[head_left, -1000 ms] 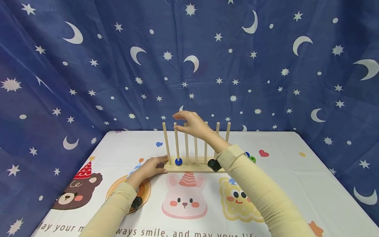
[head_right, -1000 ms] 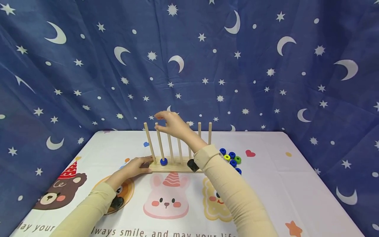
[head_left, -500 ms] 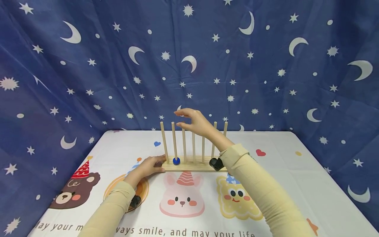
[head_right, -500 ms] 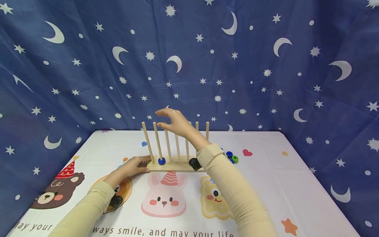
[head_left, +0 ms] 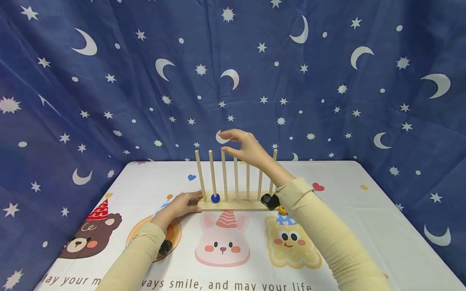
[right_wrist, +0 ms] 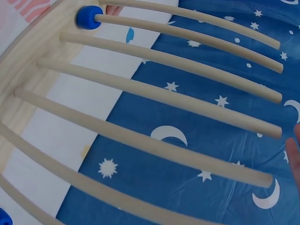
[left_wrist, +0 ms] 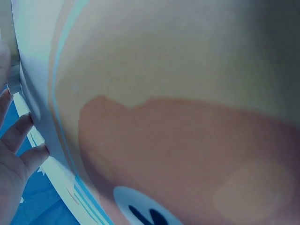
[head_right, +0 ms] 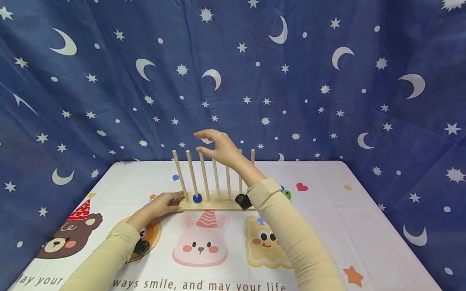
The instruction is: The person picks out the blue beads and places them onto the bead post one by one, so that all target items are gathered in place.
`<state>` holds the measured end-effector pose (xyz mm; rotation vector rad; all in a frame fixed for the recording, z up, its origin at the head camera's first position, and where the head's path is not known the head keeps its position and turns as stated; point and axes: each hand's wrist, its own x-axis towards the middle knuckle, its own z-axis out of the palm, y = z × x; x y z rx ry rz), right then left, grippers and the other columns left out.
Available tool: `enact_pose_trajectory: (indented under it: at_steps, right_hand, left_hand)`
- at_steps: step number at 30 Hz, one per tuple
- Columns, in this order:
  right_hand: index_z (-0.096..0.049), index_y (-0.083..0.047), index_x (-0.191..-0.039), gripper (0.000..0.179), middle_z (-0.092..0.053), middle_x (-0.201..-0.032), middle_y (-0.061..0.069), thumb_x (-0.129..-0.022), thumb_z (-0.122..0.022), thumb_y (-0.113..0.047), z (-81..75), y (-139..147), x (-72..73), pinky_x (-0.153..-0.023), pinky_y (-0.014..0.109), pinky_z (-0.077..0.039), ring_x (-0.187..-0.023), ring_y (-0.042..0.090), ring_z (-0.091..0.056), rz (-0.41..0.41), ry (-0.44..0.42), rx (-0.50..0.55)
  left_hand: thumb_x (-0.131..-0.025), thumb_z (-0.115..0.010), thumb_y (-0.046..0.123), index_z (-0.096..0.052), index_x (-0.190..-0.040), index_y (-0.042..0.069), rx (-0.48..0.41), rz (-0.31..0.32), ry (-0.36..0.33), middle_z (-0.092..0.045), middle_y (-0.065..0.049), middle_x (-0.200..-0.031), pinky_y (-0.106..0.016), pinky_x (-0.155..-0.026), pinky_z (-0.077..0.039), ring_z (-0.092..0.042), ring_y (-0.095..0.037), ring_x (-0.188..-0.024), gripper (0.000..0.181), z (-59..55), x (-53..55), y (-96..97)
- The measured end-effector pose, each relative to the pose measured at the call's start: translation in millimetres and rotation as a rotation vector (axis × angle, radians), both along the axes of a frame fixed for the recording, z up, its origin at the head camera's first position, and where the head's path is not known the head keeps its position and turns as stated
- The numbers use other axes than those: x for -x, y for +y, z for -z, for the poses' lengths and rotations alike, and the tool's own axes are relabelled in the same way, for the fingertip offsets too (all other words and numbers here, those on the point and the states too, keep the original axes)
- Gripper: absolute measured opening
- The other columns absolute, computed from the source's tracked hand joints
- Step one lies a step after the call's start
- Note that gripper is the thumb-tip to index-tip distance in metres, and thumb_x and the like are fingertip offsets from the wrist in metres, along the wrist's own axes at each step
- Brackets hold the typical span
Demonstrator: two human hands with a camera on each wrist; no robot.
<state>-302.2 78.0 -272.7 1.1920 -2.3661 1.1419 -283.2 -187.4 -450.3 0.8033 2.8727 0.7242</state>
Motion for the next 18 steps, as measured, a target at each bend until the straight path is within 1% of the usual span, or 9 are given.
enact_pose_trajectory:
  at_steps: [2, 4, 6, 9, 11, 15, 18]
  right_hand:
    - [-0.058, 0.002, -0.123, 0.039, -0.061, -0.124, 0.018, -0.087, -0.066, -0.008, -0.3, 3.7, -1.3, -0.104, 0.037, -0.045, -0.118, 0.028, -0.057, 0.008, -0.005, 0.024]
    - [-0.058, 0.001, -0.123, 0.039, -0.061, -0.124, 0.017, -0.087, -0.066, -0.008, -0.1, 7.5, -2.3, -0.104, 0.036, -0.045, -0.117, 0.027, -0.057, 0.019, -0.009, 0.04]
    - [-0.058, 0.0, -0.124, 0.039, -0.061, -0.125, 0.017, -0.087, -0.066, -0.008, 0.7, 11.0, -2.9, -0.104, 0.035, -0.046, -0.117, 0.027, -0.058, 0.031, -0.016, 0.057]
    - [-0.057, 0.0, -0.125, 0.04, -0.061, -0.125, 0.017, -0.086, -0.067, -0.007, 2.2, 16.1, -4.0, -0.103, 0.036, -0.047, -0.117, 0.028, -0.058, 0.051, -0.011, 0.075]
    - [-0.057, 0.001, -0.124, 0.04, -0.061, -0.125, 0.018, -0.086, -0.067, -0.006, 2.7, 20.0, -4.7, -0.102, 0.037, -0.047, -0.116, 0.029, -0.058, 0.061, -0.005, 0.091]
    - [-0.057, 0.001, -0.124, 0.04, -0.062, -0.124, 0.017, -0.086, -0.067, -0.006, 2.1, 28.5, -6.6, -0.102, 0.038, -0.047, -0.116, 0.029, -0.058, 0.08, 0.007, 0.122]
    - [-0.057, 0.0, -0.124, 0.04, -0.062, -0.124, 0.018, -0.086, -0.067, -0.007, 1.1, 36.4, -7.9, -0.103, 0.038, -0.047, -0.115, 0.028, -0.058, 0.096, 0.004, 0.147]
  left_hand:
    - [-0.08, -0.073, 0.023, -0.057, -0.126, -0.004, -0.003, 0.003, 0.002, -0.05, -0.021, -0.137, -0.053, -0.105, -0.038, -0.046, -0.043, -0.125, 0.055, 0.5, -0.4, -0.3]
    - [-0.08, -0.073, 0.021, -0.057, -0.126, -0.004, -0.023, -0.004, -0.01, -0.05, -0.02, -0.137, -0.053, -0.106, -0.037, -0.046, -0.042, -0.126, 0.055, 1.1, -0.2, -0.8]
    - [-0.08, -0.073, 0.022, -0.057, -0.126, -0.004, -0.015, 0.004, 0.008, -0.05, -0.021, -0.136, -0.053, -0.105, -0.038, -0.046, -0.043, -0.125, 0.054, 1.6, -0.2, -1.2]
    - [-0.08, -0.073, 0.021, -0.057, -0.125, -0.005, -0.027, 0.003, 0.005, -0.05, -0.021, -0.136, -0.053, -0.106, -0.037, -0.046, -0.043, -0.126, 0.055, 2.0, -0.5, -2.0]
    - [-0.08, -0.073, 0.022, -0.057, -0.125, -0.005, -0.017, 0.008, 0.013, -0.05, -0.021, -0.136, -0.054, -0.105, -0.038, -0.046, -0.044, -0.125, 0.055, 1.4, -0.7, -1.7]
    - [-0.081, -0.072, 0.021, -0.056, -0.126, -0.005, -0.021, -0.009, -0.019, -0.049, -0.021, -0.137, -0.054, -0.107, -0.035, -0.045, -0.043, -0.127, 0.055, -0.1, -1.3, -0.9]
    - [-0.081, -0.072, 0.021, -0.056, -0.126, -0.005, -0.012, -0.01, -0.02, -0.049, -0.021, -0.137, -0.054, -0.107, -0.036, -0.045, -0.043, -0.127, 0.054, -1.2, -1.9, -0.3]
